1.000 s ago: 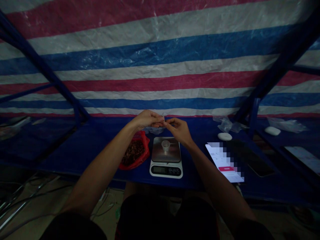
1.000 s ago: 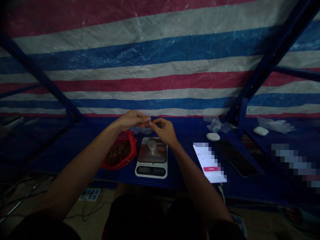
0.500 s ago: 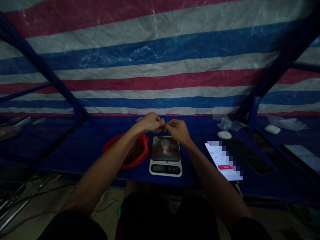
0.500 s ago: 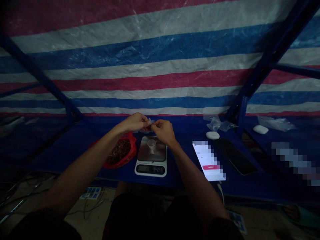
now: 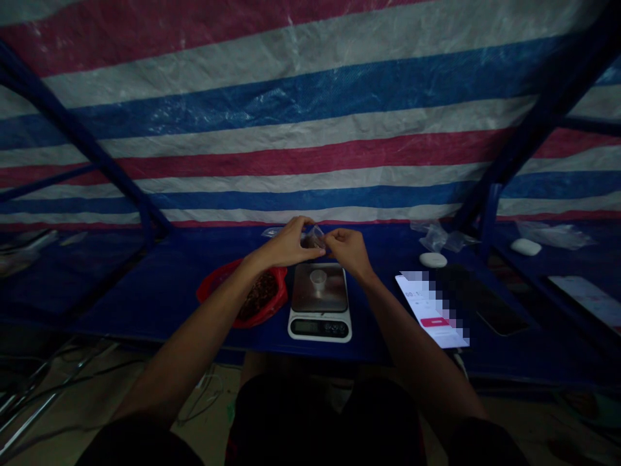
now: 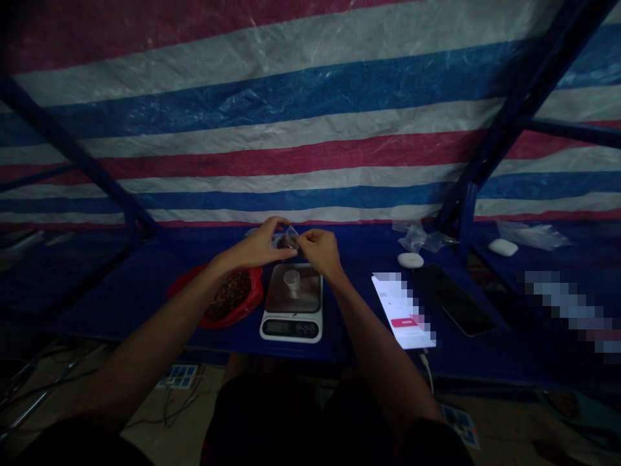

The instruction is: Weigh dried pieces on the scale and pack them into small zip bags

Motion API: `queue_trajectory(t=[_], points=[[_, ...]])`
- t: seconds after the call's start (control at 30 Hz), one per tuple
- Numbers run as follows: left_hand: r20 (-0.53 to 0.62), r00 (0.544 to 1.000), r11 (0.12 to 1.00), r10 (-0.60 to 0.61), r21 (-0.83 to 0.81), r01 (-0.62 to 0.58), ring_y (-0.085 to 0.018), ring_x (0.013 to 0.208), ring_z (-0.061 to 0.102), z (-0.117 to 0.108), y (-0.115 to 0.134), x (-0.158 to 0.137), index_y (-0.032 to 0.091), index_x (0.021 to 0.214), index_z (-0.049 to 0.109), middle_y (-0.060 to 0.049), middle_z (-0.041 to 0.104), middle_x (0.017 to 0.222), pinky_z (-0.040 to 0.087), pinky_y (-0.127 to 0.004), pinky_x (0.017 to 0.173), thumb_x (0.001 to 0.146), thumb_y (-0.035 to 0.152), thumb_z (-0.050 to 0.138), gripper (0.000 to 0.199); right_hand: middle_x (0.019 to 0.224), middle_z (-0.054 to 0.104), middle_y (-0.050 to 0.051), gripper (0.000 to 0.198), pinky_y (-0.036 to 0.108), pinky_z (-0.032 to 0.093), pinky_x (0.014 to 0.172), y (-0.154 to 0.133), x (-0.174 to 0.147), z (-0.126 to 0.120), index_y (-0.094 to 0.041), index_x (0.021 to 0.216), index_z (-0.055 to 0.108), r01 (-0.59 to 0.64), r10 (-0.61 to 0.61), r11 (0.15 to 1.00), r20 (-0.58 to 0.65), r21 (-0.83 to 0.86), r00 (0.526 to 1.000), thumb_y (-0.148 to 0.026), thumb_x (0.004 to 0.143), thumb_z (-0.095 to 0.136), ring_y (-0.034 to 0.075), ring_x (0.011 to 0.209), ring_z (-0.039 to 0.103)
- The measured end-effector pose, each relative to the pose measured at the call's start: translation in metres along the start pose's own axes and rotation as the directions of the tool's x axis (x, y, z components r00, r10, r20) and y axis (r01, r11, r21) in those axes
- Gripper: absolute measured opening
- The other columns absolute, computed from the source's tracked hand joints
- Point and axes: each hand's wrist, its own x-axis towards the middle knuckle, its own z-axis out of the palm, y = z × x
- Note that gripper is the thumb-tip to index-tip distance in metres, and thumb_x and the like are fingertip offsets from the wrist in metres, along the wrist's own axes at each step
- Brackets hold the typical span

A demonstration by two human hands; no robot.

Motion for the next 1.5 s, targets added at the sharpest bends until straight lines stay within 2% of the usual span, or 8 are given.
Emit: queue_trajectory(t=[0.07, 0.23, 0.47, 0.67, 0.87, 1.0, 1.27, 1.5], points=[[0.0, 0.996, 0.996, 0.088, 0.0, -0.088, -0.031, 0.128, 0.064, 0.003, -0.005, -0.004, 0.017, 0.135, 0.057, -0.017, 0.065, 0.141, 0.05, -0.042, 0.109, 0.077, 0.043, 0.085, 0.069, 0.074, 0.076, 0.004, 0.018, 0.032, 0.065, 0.065, -0.001, -0.001, 0.002, -0.019, 0.071, 0.072, -0.004, 0.003, 0.998, 0.022, 0.069, 1.0, -0.035, 0.074, 0.076, 0.02, 0.072, 0.073], [0.07, 0.987, 0.988, 0.145, 0.049, -0.149, -0.026, 0.106, 0.07, 0.005, -0.008, -0.008, 0.019, 0.122, 0.062, -0.011, 0.073, 0.119, 0.053, -0.038, 0.096, 0.096, 0.036, 0.065, 0.032, 0.078, 0.075, 0.003, 0.032, 0.034, 0.067, 0.068, -0.002, -0.003, 0.002, -0.02, 0.076, 0.069, -0.023, 0.006, 0.988, 0.105, 0.154, 0.994, -0.049, 0.074, 0.082, 0.021, 0.077, 0.075], [0.077, 0.984, 0.962, 0.158, 0.211, -0.171, -0.031, 0.117, 0.068, -0.002, -0.004, -0.014, 0.015, 0.134, 0.058, -0.018, 0.071, 0.13, 0.051, -0.043, 0.101, 0.1, 0.039, 0.058, 0.042, 0.08, 0.077, 0.004, 0.017, 0.032, 0.068, 0.067, -0.008, -0.007, 0.003, -0.019, 0.078, 0.073, -0.081, 0.058, 0.983, 0.137, 0.167, 0.989, -0.034, 0.078, 0.081, 0.021, 0.077, 0.078], [0.088, 0.991, 0.927, 0.098, 0.353, -0.123, -0.031, 0.112, 0.071, -0.023, 0.005, -0.024, 0.016, 0.136, 0.06, -0.016, 0.073, 0.128, 0.051, -0.04, 0.096, 0.097, 0.042, 0.059, 0.047, 0.085, 0.081, 0.007, 0.016, 0.032, 0.067, 0.062, -0.012, -0.009, 0.004, -0.019, 0.076, 0.071, -0.057, 0.038, 0.986, 0.123, 0.157, 0.992, -0.033, 0.081, 0.077, 0.024, 0.075, 0.08], [0.138, 0.99, 0.847, -0.034, 0.53, -0.045, -0.03, 0.104, 0.073, -0.082, 0.007, -0.061, 0.018, 0.127, 0.068, -0.014, 0.078, 0.118, 0.051, -0.037, 0.087, 0.095, 0.053, 0.059, 0.048, 0.094, 0.082, 0.009, 0.021, 0.031, 0.065, 0.061, -0.006, -0.006, 0.0, -0.019, 0.084, 0.07, -0.04, 0.021, 0.987, 0.125, 0.157, 0.992, -0.041, 0.086, 0.073, 0.022, 0.075, 0.08], [0.244, 0.944, 0.741, -0.221, 0.671, 0.0, -0.028, 0.089, 0.074, -0.109, 0.003, -0.091, 0.021, 0.112, 0.074, -0.011, 0.08, 0.107, 0.046, -0.033, 0.071, 0.092, 0.056, 0.061, 0.042, 0.093, 0.082, 0.008, 0.023, 0.028, 0.063, 0.059, -0.003, -0.004, 0.001, -0.019, 0.087, 0.069, -0.044, 0.024, 0.987, 0.127, 0.157, 0.992, -0.042, 0.085, 0.074, 0.02, 0.074, 0.079], [0.349, 0.872, 0.538, -0.343, 0.834, -0.122, -0.032, 0.091, 0.076, -0.104, 0.005, -0.104, 0.022, 0.119, 0.075, -0.015, 0.082, 0.111, 0.046, -0.034, 0.075, 0.085, 0.051, 0.072, 0.045, 0.087, 0.081, 0.006, 0.024, 0.025, 0.061, 0.056, -0.002, -0.006, 0.004, -0.02, 0.089, 0.068, -0.077, 0.055, 0.99, 0.176, 0.12, 0.983, -0.041, 0.084, 0.079, 0.018, 0.071, 0.078], [0.359, 0.89, 0.591, -0.283, 0.795, -0.133, -0.031, 0.09, 0.075, -0.099, 0.011, -0.097, 0.025, 0.101, 0.081, -0.012, 0.082, 0.1, 0.046, -0.035, 0.077, 0.074, 0.036, 0.083, 0.029, 0.088, 0.08, 0.006, 0.029, 0.025, 0.06, 0.055, -0.001, -0.006, 0.0, -0.021, 0.092, 0.069, -0.046, 0.028, 0.995, 0.198, 0.086, 0.98, -0.047, 0.084, 0.078, 0.019, 0.073, 0.077]])
